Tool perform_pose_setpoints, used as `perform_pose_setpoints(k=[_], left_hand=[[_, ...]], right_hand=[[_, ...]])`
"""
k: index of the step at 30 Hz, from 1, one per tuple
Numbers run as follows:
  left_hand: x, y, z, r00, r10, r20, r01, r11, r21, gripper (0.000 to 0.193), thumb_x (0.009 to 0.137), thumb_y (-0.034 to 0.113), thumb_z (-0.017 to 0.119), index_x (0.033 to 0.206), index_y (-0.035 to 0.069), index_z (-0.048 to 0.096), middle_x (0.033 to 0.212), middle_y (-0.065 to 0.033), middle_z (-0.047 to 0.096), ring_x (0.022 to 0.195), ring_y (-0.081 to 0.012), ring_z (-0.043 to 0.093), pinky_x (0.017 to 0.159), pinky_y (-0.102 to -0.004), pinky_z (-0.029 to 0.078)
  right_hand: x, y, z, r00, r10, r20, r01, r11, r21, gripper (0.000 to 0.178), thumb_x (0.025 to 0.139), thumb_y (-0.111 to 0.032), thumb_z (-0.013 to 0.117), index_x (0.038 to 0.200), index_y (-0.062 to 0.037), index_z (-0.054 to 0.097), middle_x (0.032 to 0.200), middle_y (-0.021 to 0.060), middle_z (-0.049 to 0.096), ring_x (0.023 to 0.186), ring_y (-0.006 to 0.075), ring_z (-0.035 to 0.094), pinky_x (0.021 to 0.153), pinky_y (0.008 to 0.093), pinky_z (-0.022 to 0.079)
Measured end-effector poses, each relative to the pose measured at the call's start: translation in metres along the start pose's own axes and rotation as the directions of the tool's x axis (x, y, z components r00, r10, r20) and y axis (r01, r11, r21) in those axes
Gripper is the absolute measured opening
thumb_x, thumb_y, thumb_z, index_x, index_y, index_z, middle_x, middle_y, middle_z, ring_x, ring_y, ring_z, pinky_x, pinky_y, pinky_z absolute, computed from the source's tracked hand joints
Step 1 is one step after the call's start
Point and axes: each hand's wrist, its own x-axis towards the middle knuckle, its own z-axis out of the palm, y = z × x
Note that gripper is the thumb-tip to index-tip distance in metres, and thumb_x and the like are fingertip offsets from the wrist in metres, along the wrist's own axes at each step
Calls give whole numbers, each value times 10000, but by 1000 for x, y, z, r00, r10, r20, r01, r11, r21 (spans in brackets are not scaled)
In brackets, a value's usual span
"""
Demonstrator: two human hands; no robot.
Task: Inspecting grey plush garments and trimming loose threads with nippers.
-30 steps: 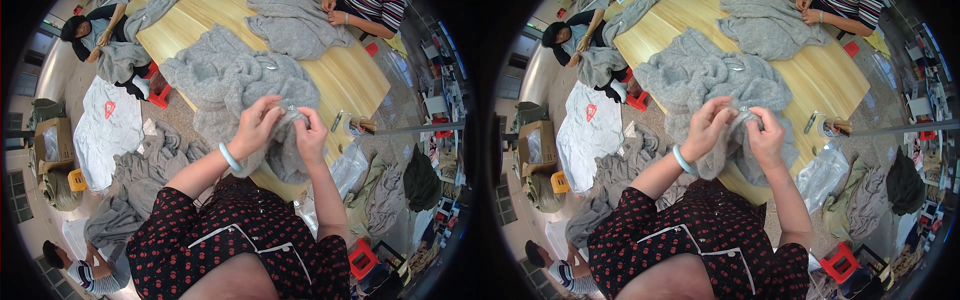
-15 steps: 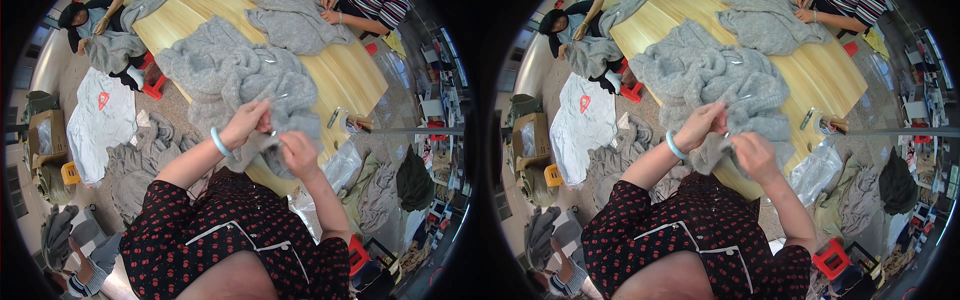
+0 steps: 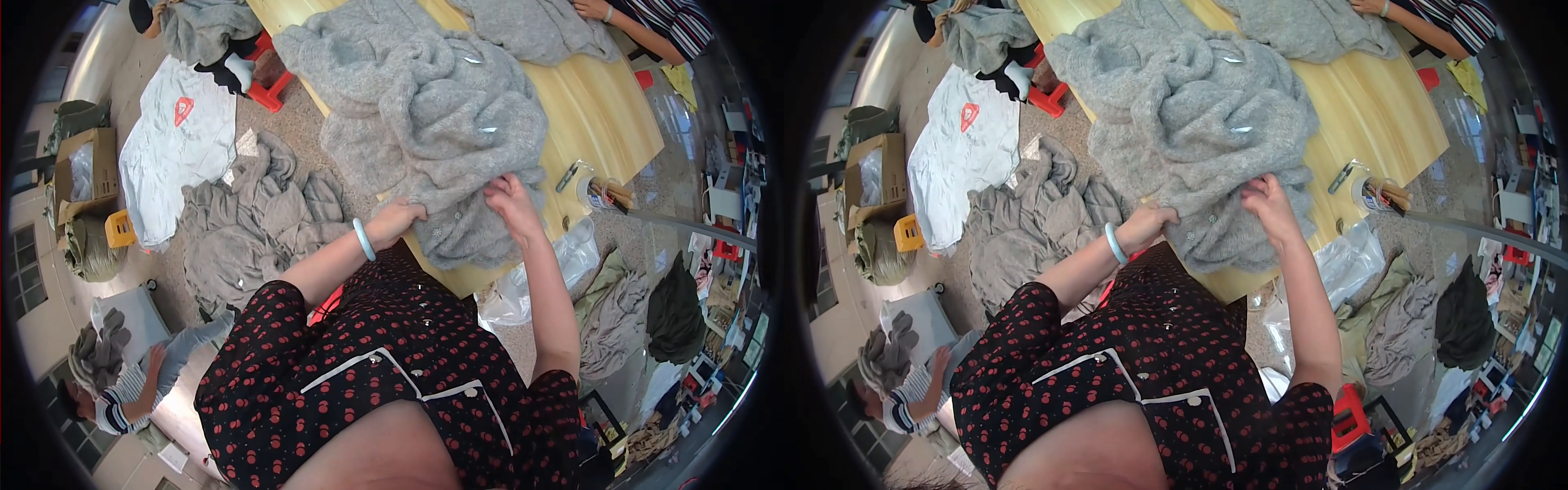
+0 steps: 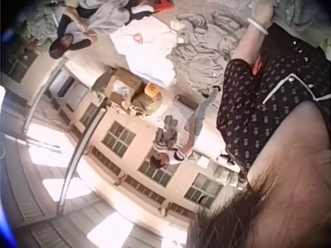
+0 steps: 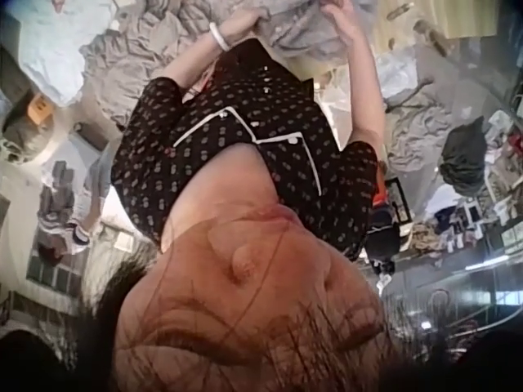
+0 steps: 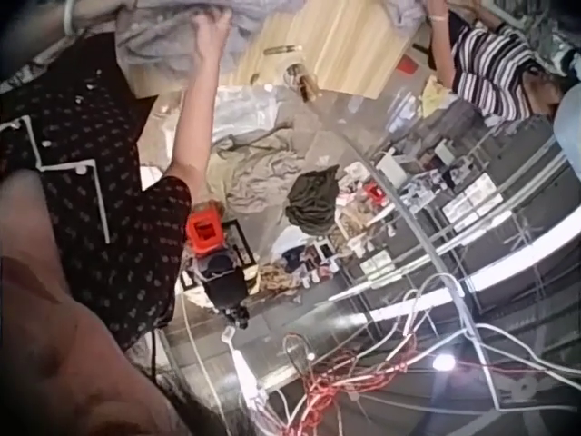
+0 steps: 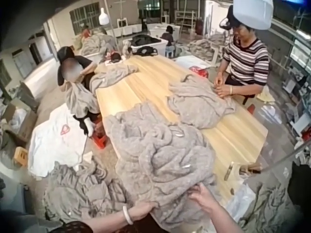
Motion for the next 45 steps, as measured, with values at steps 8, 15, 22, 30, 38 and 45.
perform_pose_setpoints(k=[8,15,22,30,38,45], left_hand=[[-37,39,-1,959,184,214,-86,914,-397,427,780,90,420,1183,-54,417,1188,-141,497,1077,-232,488,966,-357,335],[-58,48,25,940,296,-172,-328,921,-210,367,875,239,455,1111,-41,480,1110,-121,550,979,-201,544,892,-317,405],[-87,28,43,894,432,-121,-381,873,306,353,867,240,513,1107,-13,459,863,-65,542,753,-135,568,737,-293,466],[-171,24,143,163,983,82,-827,91,554,668,649,223,700,1193,5,381,1194,-208,428,1125,-327,412,933,-394,343],[-303,34,27,-269,891,-366,-572,158,805,204,766,64,531,960,12,568,910,-53,603,832,-164,570,753,-310,457],[-467,24,-140,-469,591,-656,-804,20,594,142,857,81,483,977,38,546,822,-24,584,752,-131,558,649,-273,465]], right_hand=[[15,-46,35,884,-122,452,90,992,92,571,698,-55,553,1220,58,353,1200,108,441,1108,186,402,956,295,277],[-1,-78,6,894,-134,427,336,832,-442,416,772,-222,629,1085,31,525,1014,71,586,895,143,542,817,275,415],[-68,-161,18,863,-322,389,325,944,60,292,839,-182,559,1066,0,532,965,61,594,864,119,565,759,246,442],[-213,-159,97,498,-191,846,561,815,-146,379,819,-126,540,1146,44,448,1062,76,543,961,132,511,841,265,390],[-191,-152,127,196,-205,959,763,646,-18,419,825,-131,515,1197,30,412,1180,121,478,1084,197,462,889,296,366],[-146,-125,147,398,68,915,592,743,-313,301,843,-75,481,1130,15,469,1112,112,524,977,159,521,817,265,407]])
